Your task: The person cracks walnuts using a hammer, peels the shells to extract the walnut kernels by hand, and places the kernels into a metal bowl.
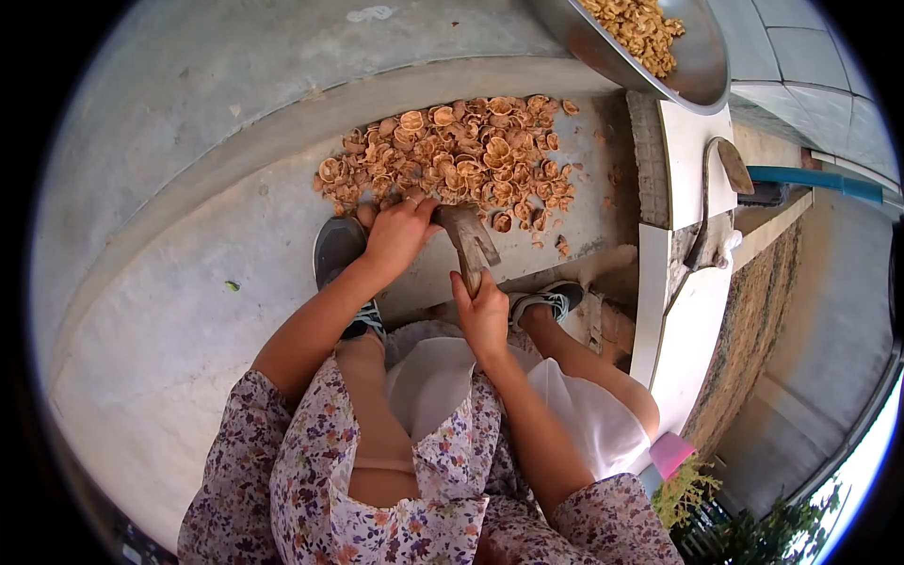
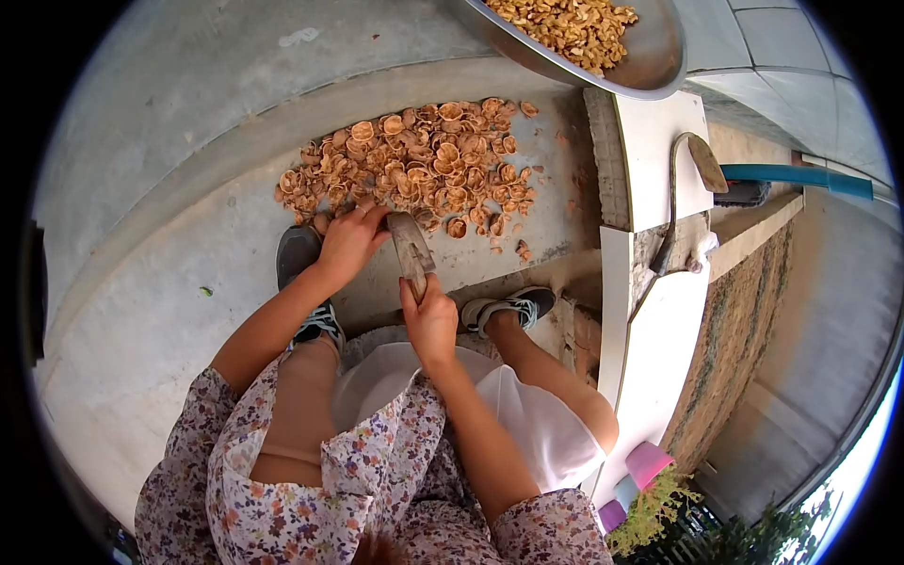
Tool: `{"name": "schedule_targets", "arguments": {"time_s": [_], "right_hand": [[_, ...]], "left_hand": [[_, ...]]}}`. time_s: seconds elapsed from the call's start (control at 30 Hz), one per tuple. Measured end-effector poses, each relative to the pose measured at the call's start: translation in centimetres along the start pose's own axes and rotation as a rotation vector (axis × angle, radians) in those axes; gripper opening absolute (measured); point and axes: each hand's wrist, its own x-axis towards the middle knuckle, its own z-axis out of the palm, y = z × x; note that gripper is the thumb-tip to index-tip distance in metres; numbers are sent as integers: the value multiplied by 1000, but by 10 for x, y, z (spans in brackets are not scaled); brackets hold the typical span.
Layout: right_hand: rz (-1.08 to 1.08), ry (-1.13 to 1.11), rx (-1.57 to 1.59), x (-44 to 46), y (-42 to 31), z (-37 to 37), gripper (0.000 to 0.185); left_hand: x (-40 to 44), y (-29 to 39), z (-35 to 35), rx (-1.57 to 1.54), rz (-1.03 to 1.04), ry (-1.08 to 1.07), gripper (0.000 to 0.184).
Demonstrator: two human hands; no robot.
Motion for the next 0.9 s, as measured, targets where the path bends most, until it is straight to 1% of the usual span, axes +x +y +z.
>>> {"name": "schedule_targets", "arguments": {"time_s": [0.03,0.1,0.17,0.2,0.23,0.3,0.37,0.43,0.47,0.53,0.63,0.7,0.8,0.9], "right_hand": [[-93,38,-81,2,2,3,38],[-98,54,-103,3,-2,1,38],[39,95,68,-5,-15,-8,36],[51,58,127,-5,-16,-14,36],[49,57,124,-6,-15,-17,36],[60,119,158,-8,-12,-21,36],[60,110,127,-11,-6,-20,35],[158,-11,109,-17,-1,-16,33],[155,-15,110,-20,4,-11,33],[162,-126,108,-26,12,0,36],[134,-124,106,-24,17,13,34],[103,-115,64,-19,14,16,34],[125,-94,80,-5,2,15,35],[115,-68,58,3,-1,10,35]], "left_hand": [[0,0,0,1,6,0,34],[2,-6,2,1,11,-17,37],[-3,-3,2,-11,-1,-20,37],[-2,-1,-2,-17,-11,-14,38],[-2,0,-7,-19,-12,-11,38],[-5,2,-19,114,21,183,39],[-5,-13,-19,169,-10,195,38],[-4,-21,-20,231,-45,210,37],[-4,-23,-21,228,-39,180,36],[-5,-24,-22,225,-31,148,35],[-7,-23,-22,177,-42,90,34],[-9,-22,-21,163,19,95,33],[-11,-20,-18,164,-3,51,33],[-9,-16,-20,111,-21,71,34]]}}
